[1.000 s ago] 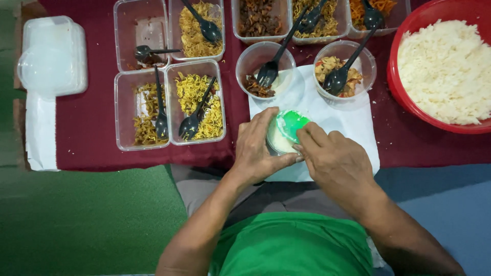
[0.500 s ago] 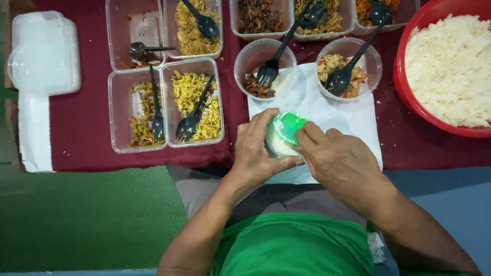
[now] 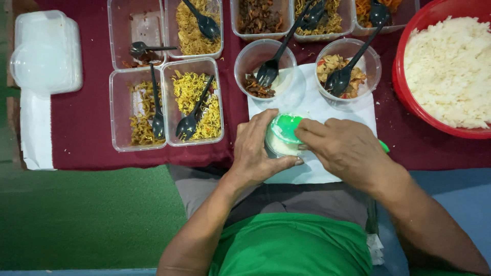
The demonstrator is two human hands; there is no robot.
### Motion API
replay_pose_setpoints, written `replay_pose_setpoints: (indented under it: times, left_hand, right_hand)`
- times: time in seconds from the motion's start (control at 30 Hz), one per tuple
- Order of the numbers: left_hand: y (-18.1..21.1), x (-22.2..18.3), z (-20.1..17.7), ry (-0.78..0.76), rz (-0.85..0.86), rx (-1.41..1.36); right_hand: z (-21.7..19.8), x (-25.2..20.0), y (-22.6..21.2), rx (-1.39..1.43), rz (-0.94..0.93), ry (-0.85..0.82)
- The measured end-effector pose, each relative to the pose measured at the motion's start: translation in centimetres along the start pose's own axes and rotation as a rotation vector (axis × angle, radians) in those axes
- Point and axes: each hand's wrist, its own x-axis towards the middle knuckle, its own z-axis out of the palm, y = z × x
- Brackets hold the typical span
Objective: Stir and scrape the contents of a small container using a plastic spoon
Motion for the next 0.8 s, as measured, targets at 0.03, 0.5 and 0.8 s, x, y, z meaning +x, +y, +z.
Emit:
replay_pose_setpoints:
  times: [0.03, 0.5, 0.8]
  left_hand:
    - [-0.1, 0.0, 0.1, 0.002, 0.004, 0.000]
    - [-0.5, -0.6, 0.1, 0.014, 0.018, 0.001]
    - [0.2, -0.3, -0.3, -0.020, 0.010, 0.023]
  right_hand:
    - [0.1, 0.1, 0.3, -0.003, -0.001, 0.003]
    - [2.5, -1.6, 0.7, 0.428, 0.120, 0.460]
    - [5.4, -3.8, -1.4, 0.341, 0.534, 0.558]
